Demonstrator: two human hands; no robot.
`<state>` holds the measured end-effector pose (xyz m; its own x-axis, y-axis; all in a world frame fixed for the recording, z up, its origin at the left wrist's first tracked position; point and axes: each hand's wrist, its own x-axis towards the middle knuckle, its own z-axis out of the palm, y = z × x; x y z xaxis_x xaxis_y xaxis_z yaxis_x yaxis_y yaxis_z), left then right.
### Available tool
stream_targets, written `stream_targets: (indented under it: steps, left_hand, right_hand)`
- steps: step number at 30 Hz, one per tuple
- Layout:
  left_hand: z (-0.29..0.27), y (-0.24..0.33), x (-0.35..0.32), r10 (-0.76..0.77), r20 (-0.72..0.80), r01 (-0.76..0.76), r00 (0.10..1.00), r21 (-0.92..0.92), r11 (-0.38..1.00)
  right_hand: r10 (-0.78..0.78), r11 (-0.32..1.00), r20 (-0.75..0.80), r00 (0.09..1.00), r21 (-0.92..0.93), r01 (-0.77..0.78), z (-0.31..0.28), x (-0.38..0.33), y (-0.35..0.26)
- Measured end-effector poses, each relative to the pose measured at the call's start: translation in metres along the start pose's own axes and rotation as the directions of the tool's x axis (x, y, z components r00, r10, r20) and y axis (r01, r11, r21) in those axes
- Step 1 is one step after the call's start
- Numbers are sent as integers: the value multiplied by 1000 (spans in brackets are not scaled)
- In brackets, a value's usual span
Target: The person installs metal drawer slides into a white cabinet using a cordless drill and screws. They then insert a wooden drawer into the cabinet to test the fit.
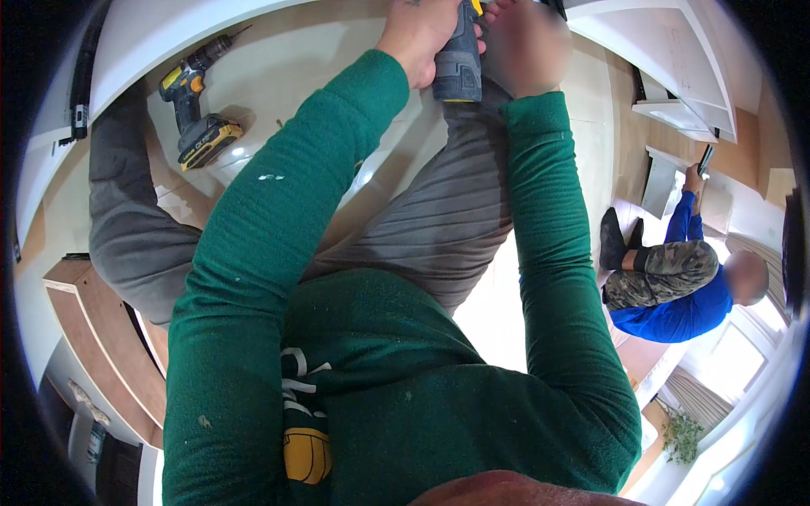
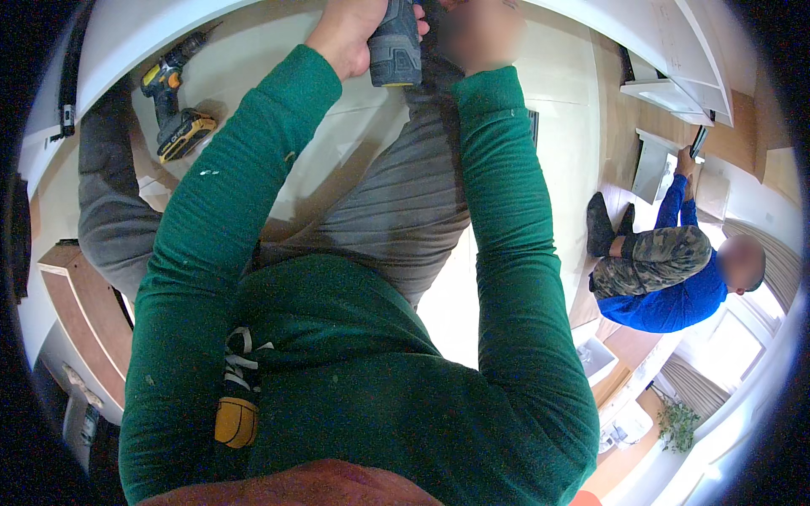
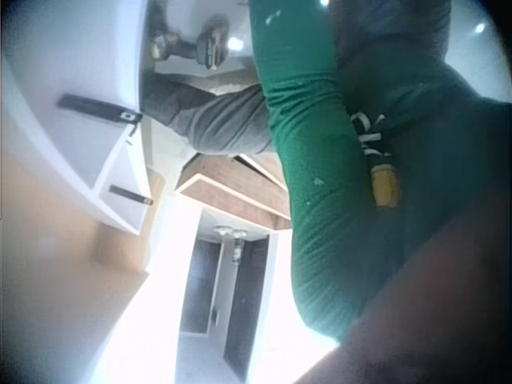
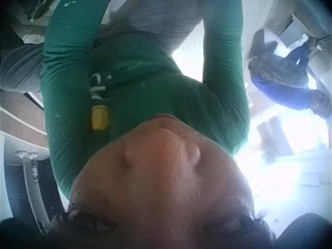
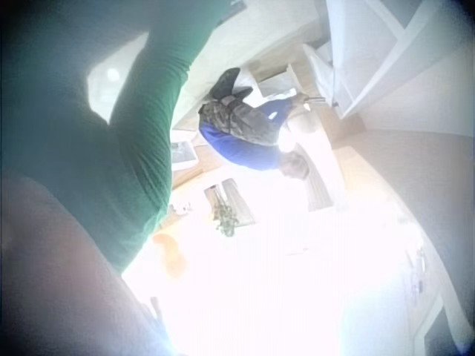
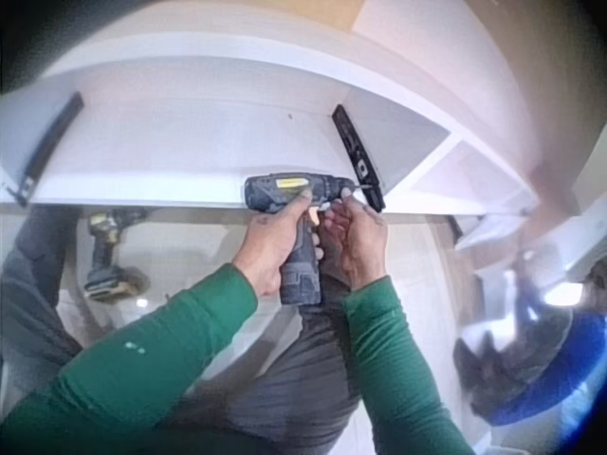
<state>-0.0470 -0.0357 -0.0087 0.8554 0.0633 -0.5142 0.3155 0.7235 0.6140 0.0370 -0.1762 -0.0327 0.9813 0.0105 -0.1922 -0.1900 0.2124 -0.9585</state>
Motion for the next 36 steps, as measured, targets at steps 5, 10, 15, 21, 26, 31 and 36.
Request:
stream_targets:
  steps: [5,10,15,21,26,31,36]
  left_hand:
    - [1,2,-1,-12,2,12,1000,6,1000]
    - [2,2,0,-8,5,8,1000,-6,1000]
    - [5,2,1,-7,4,7,1000,-15,1000]
    - [5,3,2,-18,7,18,1000,53,998]
    - [-11,-8,30,18,123,-30,992,96,995]
    - [4,8,9,-27,1,27,1000,108,994]
    - [-1,11,8,-51,52,43,997,135,990]
  right_hand:
    - [-3,1000,-16,1000,16,3,3,-2,-2]
    - [-13,1000,-1,1000,24,13,-1,3,2]
    - [-20,1000,1,1000,11,20,-2,3,2]
    - [-45,998,15,999,36,44,-8,7,6]
    - [-56,997,50,997,62,53,-8,11,8]
    - [-63,995,26,998,82,60,-9,10,10]
    - [-67,996,28,997,66,65,-4,6,7]
